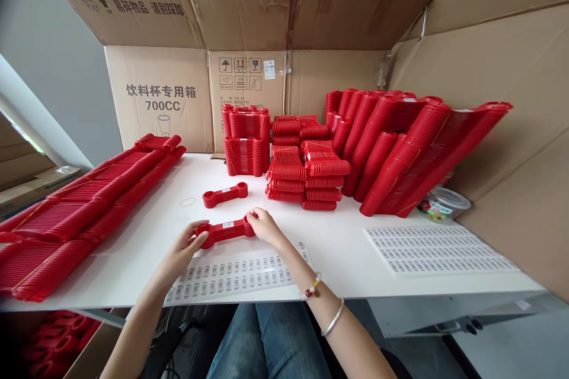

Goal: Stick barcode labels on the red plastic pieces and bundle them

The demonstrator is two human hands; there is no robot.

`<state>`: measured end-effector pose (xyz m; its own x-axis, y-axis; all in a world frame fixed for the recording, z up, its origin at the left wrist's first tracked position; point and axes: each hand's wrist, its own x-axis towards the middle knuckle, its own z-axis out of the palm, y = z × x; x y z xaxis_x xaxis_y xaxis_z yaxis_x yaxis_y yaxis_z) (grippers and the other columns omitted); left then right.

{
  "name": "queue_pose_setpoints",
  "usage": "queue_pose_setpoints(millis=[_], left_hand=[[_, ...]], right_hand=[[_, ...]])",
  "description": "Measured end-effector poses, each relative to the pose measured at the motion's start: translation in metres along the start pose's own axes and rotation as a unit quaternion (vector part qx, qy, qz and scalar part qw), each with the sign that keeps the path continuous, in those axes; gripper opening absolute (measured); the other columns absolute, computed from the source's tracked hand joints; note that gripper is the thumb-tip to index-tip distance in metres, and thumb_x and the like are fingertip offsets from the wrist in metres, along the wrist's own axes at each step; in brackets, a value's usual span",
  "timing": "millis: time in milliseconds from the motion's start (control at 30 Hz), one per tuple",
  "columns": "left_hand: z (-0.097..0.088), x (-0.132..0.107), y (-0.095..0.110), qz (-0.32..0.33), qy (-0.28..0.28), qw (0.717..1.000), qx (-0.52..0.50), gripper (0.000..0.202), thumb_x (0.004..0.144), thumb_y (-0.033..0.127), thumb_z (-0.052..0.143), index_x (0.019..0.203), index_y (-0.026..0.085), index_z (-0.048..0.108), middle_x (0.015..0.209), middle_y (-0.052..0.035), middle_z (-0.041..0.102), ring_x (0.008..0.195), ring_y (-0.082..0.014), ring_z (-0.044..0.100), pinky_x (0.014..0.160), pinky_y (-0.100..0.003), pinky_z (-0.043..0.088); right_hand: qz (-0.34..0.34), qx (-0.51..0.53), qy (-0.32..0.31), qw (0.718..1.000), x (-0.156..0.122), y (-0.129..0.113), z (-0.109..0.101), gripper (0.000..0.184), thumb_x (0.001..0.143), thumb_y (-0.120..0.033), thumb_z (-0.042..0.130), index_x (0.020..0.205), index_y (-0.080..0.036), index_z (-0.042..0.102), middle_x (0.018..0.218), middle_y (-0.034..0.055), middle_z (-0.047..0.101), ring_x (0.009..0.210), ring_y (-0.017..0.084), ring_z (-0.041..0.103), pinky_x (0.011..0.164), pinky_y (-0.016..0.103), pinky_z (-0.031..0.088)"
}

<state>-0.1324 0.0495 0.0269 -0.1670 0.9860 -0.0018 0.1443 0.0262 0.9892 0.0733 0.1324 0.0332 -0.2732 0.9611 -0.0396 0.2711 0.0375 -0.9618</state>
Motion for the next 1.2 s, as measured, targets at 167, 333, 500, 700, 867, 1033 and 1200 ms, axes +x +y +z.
queue_pose_setpoints(millis=[167,333,500,700,867,1033,1200], left_hand=[[-0.001,0.007,-0.009,0.026,0.033,0.996,0.079,0.040,0.080,0.045,0.064,0.113,0.023,0.063,0.115,-0.0099,0.070,0.114,-0.0293,0.062,0.096,-0.041,0.046],[-0.001,0.006,-0.008,0.042,0.030,0.984,0.169,0.043,0.083,0.043,0.060,0.120,0.024,0.063,0.113,-0.0109,0.072,0.099,-0.0313,0.067,0.089,-0.043,0.047],[-0.009,0.006,-0.008,0.056,0.015,0.975,0.213,0.049,0.080,0.042,0.065,0.125,0.024,0.063,0.115,-0.0114,0.072,0.103,-0.0333,0.065,0.094,-0.044,0.045],[-0.013,0.007,-0.008,0.063,0.015,0.962,0.264,0.048,0.077,0.030,0.068,0.124,0.025,0.063,0.124,-0.0110,0.069,0.113,-0.0361,0.061,0.095,-0.045,0.045],[-0.010,0.002,-0.004,0.060,-0.005,0.937,0.344,0.052,0.081,0.033,0.064,0.132,0.023,0.056,0.131,-0.0129,0.063,0.117,-0.0357,0.059,0.095,-0.045,0.046],[0.006,0.003,0.022,0.084,0.006,0.874,0.478,0.055,0.084,0.031,0.062,0.136,0.021,0.049,0.138,-0.0117,0.057,0.125,-0.0322,0.053,0.097,-0.042,0.046],[0.038,0.031,0.051,0.049,-0.156,0.821,0.547,0.061,0.076,0.028,0.072,0.133,0.020,0.052,0.128,-0.0099,0.065,0.116,-0.0294,0.061,0.095,-0.037,0.048]], right_hand=[[-0.035,-0.078,0.009,0.996,-0.002,0.003,0.004,0.017,0.086,-0.015,0.044,0.081,-0.019,0.060,0.091,0.0045,0.066,0.090,0.019,0.058,0.087,0.034,0.043],[-0.056,-0.140,0.015,0.988,-0.006,0.000,0.001,0.018,0.087,-0.013,0.047,0.079,-0.019,0.061,0.094,0.0066,0.067,0.096,0.022,0.059,0.092,0.036,0.041],[-0.059,-0.143,-0.011,0.988,-0.006,0.004,-0.004,0.020,0.094,-0.022,0.045,0.094,-0.019,0.065,0.106,0.0075,0.069,0.101,0.021,0.061,0.092,0.035,0.043],[-0.057,-0.184,-0.069,0.979,-0.015,-0.002,-0.017,0.048,0.081,-0.031,0.069,0.126,-0.017,0.058,0.127,0.0126,0.061,0.112,0.026,0.059,0.097,0.039,0.044],[-0.063,-0.259,-0.098,0.959,-0.022,-0.011,-0.020,0.061,0.074,-0.014,0.070,0.132,-0.017,0.055,0.128,0.0127,0.061,0.113,0.027,0.058,0.095,0.037,0.044],[-0.054,-0.309,-0.101,0.944,-0.019,-0.013,-0.017,0.066,0.074,-0.012,0.066,0.138,-0.018,0.049,0.120,0.0120,0.063,0.107,0.024,0.061,0.086,0.030,0.045],[-0.044,-0.337,-0.109,0.934,-0.008,-0.011,-0.016,0.069,0.072,-0.013,0.066,0.138,-0.017,0.045,0.110,0.0109,0.066,0.100,0.024,0.062,0.078,0.027,0.044]])
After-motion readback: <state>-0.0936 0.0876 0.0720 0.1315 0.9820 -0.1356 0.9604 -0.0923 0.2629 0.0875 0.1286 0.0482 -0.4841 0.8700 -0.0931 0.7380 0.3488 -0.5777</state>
